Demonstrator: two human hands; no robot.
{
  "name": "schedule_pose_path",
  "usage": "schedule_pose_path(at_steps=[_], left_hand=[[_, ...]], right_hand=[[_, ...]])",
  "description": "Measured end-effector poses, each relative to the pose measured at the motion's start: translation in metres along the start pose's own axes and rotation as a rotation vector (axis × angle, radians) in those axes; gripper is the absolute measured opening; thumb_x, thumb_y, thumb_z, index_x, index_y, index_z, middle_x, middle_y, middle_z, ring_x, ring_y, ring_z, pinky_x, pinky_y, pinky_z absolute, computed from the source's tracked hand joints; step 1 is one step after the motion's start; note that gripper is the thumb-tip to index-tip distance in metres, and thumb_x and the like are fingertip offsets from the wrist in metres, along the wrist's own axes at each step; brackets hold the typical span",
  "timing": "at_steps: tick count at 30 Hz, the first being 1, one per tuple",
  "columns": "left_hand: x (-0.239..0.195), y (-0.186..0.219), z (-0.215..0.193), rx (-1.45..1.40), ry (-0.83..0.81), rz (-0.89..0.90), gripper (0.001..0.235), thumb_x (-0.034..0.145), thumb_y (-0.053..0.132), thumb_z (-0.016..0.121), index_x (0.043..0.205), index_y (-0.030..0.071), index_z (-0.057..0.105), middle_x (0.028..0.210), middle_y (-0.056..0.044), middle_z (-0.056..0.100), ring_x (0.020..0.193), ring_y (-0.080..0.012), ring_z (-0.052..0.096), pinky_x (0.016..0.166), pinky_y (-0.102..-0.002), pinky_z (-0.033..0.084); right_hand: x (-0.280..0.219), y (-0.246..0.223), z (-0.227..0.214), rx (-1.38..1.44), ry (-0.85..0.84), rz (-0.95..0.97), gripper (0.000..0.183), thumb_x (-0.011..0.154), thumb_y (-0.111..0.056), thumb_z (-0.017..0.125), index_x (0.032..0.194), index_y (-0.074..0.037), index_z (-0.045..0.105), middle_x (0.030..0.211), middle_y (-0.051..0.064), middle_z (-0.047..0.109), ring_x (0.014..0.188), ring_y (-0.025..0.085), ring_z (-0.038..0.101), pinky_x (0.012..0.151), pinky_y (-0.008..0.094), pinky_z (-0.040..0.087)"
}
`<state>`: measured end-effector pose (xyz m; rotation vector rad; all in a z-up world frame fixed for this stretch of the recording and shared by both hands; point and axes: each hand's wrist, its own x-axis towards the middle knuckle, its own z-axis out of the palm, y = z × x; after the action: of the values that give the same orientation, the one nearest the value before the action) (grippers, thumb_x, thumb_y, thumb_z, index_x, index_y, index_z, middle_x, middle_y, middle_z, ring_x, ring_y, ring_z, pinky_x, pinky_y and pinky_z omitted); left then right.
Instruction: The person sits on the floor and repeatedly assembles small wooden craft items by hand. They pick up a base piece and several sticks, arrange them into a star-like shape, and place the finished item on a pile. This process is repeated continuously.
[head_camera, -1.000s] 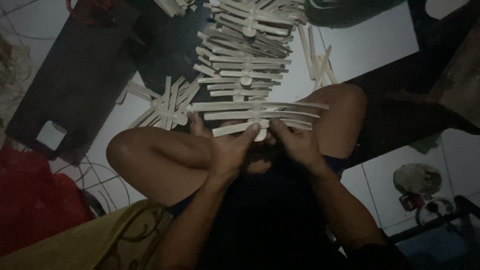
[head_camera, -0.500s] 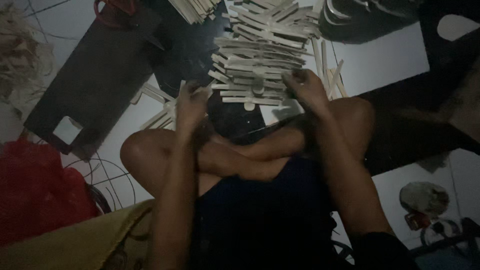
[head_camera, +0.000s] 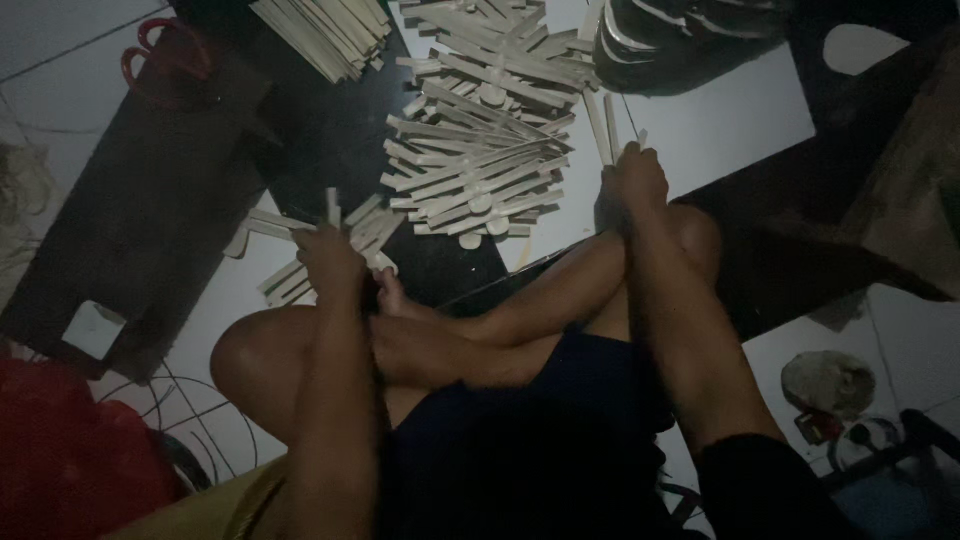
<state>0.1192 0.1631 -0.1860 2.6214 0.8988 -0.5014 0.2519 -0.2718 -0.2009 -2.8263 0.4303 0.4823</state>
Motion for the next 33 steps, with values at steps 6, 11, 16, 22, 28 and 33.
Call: schedule_pose_path(at_steps=[6, 11, 16, 22, 28, 33], left_hand=[[-0.016, -0.004, -0.014, -0.184, 0.246, 0.08, 0.025, 0.101, 0.008, 0.062, 0.116, -0.011, 0.07, 0.124, -0.03, 0.052, 0.113, -0.0399, 0.058, 0.094, -0.045, 0.053], [-0.039, -0.006, -0.033, -0.543, 0.191, 0.182, 0.037, 0.105, 0.015, 0.054, 0.139, 0.003, 0.065, 0.12, -0.029, 0.052, 0.107, -0.0359, 0.056, 0.095, -0.042, 0.05], [-0.068, -0.016, -0.059, -0.781, 0.101, 0.18, 0.027, 0.11, 0.018, 0.052, 0.126, -0.001, 0.062, 0.137, -0.022, 0.045, 0.112, -0.0286, 0.059, 0.096, -0.041, 0.053], [-0.123, -0.013, -0.071, -0.918, 0.07, 0.129, 0.038, 0.103, 0.013, 0.049, 0.134, 0.003, 0.067, 0.155, -0.013, 0.044, 0.124, -0.0265, 0.057, 0.106, -0.035, 0.049], [-0.147, -0.006, -0.064, -0.987, 0.168, 0.313, 0.034, 0.103, 0.011, 0.056, 0.135, -0.002, 0.063, 0.157, -0.019, 0.039, 0.141, -0.0305, 0.045, 0.112, -0.038, 0.043], [-0.136, 0.02, -0.046, -1.124, -0.124, -0.017, 0.041, 0.106, 0.02, 0.053, 0.137, -0.004, 0.064, 0.128, -0.029, 0.066, 0.106, -0.0328, 0.061, 0.088, -0.037, 0.053]], right_hand=[[0.008, 0.003, 0.012, -0.037, 0.037, -0.045, 0.017, 0.101, -0.011, 0.061, 0.112, 0.002, 0.064, 0.113, 0.027, 0.063, 0.108, 0.043, 0.065, 0.091, 0.053, 0.054], [0.007, 0.005, 0.004, 0.085, 0.231, 0.023, 0.031, 0.086, -0.012, 0.07, 0.111, 0.003, 0.061, 0.117, 0.029, 0.059, 0.109, 0.046, 0.061, 0.084, 0.052, 0.053], [0.013, 0.008, 0.006, 0.072, 0.045, 0.155, 0.033, 0.089, -0.01, 0.067, 0.119, 0.003, 0.058, 0.117, 0.029, 0.063, 0.107, 0.045, 0.064, 0.086, 0.054, 0.054], [0.001, -0.001, -0.009, 0.223, 0.06, 0.164, 0.021, 0.098, -0.008, 0.06, 0.118, -0.001, 0.063, 0.116, 0.021, 0.07, 0.101, 0.034, 0.07, 0.084, 0.047, 0.058], [-0.06, -0.008, -0.053, 1.178, 0.038, -0.213, 0.022, 0.104, -0.007, 0.061, 0.124, 0.002, 0.057, 0.106, 0.02, 0.069, 0.091, 0.024, 0.07, 0.082, 0.037, 0.06], [-0.127, -0.013, -0.071, 1.353, -0.252, -0.227, 0.038, 0.099, -0.007, 0.062, 0.133, 0.0, 0.046, 0.106, 0.018, 0.068, 0.089, 0.026, 0.073, 0.081, 0.039, 0.066]])
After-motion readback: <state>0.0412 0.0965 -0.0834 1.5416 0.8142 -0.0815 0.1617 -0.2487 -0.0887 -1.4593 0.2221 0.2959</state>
